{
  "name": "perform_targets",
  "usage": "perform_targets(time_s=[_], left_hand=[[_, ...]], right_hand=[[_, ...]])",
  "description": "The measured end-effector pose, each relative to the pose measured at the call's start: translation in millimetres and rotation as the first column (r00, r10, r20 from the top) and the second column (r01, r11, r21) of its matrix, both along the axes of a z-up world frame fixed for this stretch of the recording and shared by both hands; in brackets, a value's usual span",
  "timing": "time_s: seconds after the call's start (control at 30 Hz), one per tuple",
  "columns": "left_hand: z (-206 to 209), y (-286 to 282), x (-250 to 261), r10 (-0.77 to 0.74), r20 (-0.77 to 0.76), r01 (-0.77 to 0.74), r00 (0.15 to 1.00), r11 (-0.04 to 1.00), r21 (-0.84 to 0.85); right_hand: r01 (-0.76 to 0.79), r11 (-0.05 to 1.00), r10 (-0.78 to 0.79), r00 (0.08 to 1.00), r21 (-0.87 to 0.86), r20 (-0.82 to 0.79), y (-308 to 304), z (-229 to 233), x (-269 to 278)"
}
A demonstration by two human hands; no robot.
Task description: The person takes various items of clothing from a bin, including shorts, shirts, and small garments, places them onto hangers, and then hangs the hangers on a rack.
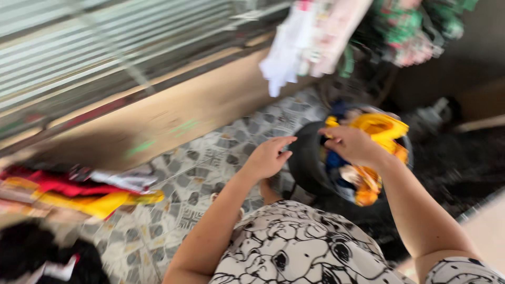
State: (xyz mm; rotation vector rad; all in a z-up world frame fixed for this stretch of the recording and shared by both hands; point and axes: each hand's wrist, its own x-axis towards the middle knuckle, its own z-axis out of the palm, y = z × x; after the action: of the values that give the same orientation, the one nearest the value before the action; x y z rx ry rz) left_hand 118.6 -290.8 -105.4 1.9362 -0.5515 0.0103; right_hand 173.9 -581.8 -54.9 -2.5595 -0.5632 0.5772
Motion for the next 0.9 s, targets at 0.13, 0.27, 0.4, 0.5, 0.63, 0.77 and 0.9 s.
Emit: perform_targets(time_s=[0.13,0.27,0.4,0.5,0.63,0.77,0.9], left_hand=[[8,-40,3,-0.113,-0.195,0.134,0.974,0.986,0.1],[3,-69,15,-0.17,-0.185,0.206,0.968,0.957,0.202],[-13,-90,27,-0.195,-0.241,0.274,0.951,0.891,0.361],[-23,-104,34,-0.226,-0.214,0.295,0.95,0.875,0.384],[-29,-125,38,-0.272,-0.234,0.349,0.933,0.84,0.415],[-26,-161,35,-0.41,-0.162,0.439,0.897,0.794,0.421],[-21,-177,47,-0.418,-0.127,0.414,0.899,0.722,0.554]], right_hand=[[0.38,0.911,-0.33,0.905,-0.158,0.269,-82,9,-30],[0.492,0.719,-0.511,0.853,-0.491,0.108,-90,-12,-49],[0.38,0.745,-0.468,0.884,-0.548,-0.023,-70,-58,-67],[0.244,0.791,-0.1,0.956,-0.561,0.275,-93,-63,-65],[0.573,0.81,-0.556,0.818,-0.122,0.149,-134,-34,-44],[0.453,0.839,-0.287,0.838,-0.301,0.463,-144,-44,-8],[0.373,0.925,-0.33,0.885,-0.075,0.329,-177,-34,17]])
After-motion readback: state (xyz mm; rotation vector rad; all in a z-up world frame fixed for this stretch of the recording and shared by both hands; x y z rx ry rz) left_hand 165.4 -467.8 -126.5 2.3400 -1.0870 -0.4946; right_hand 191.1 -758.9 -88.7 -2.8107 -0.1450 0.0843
